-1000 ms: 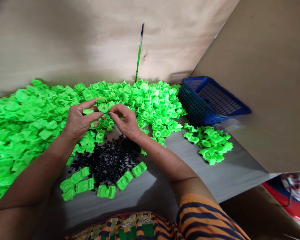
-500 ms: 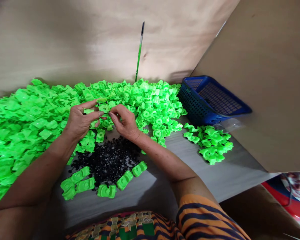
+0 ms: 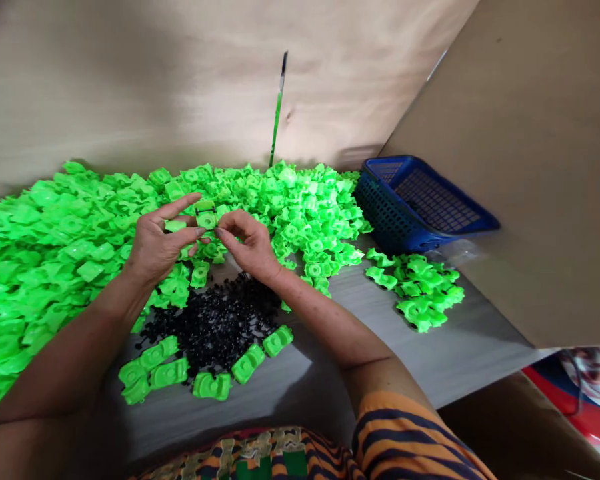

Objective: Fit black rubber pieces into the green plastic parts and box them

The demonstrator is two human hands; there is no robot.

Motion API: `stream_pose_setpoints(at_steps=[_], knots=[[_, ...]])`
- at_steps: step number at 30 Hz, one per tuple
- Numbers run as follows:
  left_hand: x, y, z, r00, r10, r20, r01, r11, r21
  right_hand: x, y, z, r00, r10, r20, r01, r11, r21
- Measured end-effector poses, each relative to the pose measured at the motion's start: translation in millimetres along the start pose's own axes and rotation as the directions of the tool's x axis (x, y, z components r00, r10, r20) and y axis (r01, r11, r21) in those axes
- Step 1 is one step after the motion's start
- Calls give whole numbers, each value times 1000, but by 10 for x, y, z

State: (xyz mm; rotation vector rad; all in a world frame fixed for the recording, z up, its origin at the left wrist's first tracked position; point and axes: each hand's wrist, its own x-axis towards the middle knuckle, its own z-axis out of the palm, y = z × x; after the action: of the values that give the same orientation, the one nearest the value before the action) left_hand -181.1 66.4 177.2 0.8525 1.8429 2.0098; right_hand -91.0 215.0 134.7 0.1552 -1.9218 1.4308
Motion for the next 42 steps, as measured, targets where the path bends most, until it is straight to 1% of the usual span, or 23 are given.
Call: stream_pose_setpoints(at_steps=[3, 6, 9, 12, 15, 17, 20, 22, 25, 27, 29, 31, 32, 35, 38, 40, 42], knots=[[-27, 39, 15, 999, 30, -13, -30, 999, 18, -20, -20, 24, 1000, -20, -20, 20, 1000, -5], [-38, 59, 17, 999, 36, -10, -35, 999, 40, -49, -15, 52, 997, -56, -44, 53, 997, -54], [-35, 60, 9, 1000, 23, -11, -22, 998, 54, -81, 9, 80, 998, -36, -43, 32, 995, -95], [-31, 59, 9, 999, 36, -24, -34, 997, 63, -110, 28, 101, 999, -20, -48, 15, 994, -106], [-16, 42, 26, 999, 19, -32, -18, 1000, 17, -123, 52, 109, 999, -24, -45, 19, 994, -107], [7, 14, 41, 999, -17, -31, 16, 999, -36, -113, 69, 102, 999, 4, -36, -7, 995, -98], [46, -37, 58, 997, -76, -31, 71, 990, -119, -63, 70, 62, 996, 82, -19, -83, 996, -45], [61, -64, 63, 995, -99, -25, 94, 983, -157, -13, 47, 19, 991, 133, -34, -132, 991, 15], [62, -95, 73, 992, -128, -6, 125, 977, -173, 53, 8, -33, 977, 200, -69, -192, 976, 102], [53, -118, 86, 987, -158, 9, 157, 974, -165, 72, 6, -39, 970, 237, -44, -230, 964, 137], [43, -143, 99, 983, -179, 30, 181, 973, -144, 70, 29, -23, 965, 264, 12, -263, 953, 150], [34, -165, 108, 982, -179, 53, 185, 975, -122, 57, 66, 1, 959, 279, 52, -283, 947, 153], [31, -172, 110, 982, -177, 65, 184, 977, -112, 50, 85, 11, 958, 282, 55, -287, 945, 155], [24, -177, 104, 978, -181, 99, 188, 980, -65, 40, 131, 19, 957, 288, 26, -288, 945, 156], [36, -171, 72, 977, -186, 105, 187, 982, -5, 46, 154, 0, 951, 309, 7, -307, 940, 151], [65, -172, 35, 982, -171, 85, 170, 985, 16, 56, 163, -21, 944, 330, -13, -325, 935, 141], [109, -178, -5, 987, -156, 39, 156, 988, 5, 65, 169, -39, 931, 363, -47, -354, 925, 134]])
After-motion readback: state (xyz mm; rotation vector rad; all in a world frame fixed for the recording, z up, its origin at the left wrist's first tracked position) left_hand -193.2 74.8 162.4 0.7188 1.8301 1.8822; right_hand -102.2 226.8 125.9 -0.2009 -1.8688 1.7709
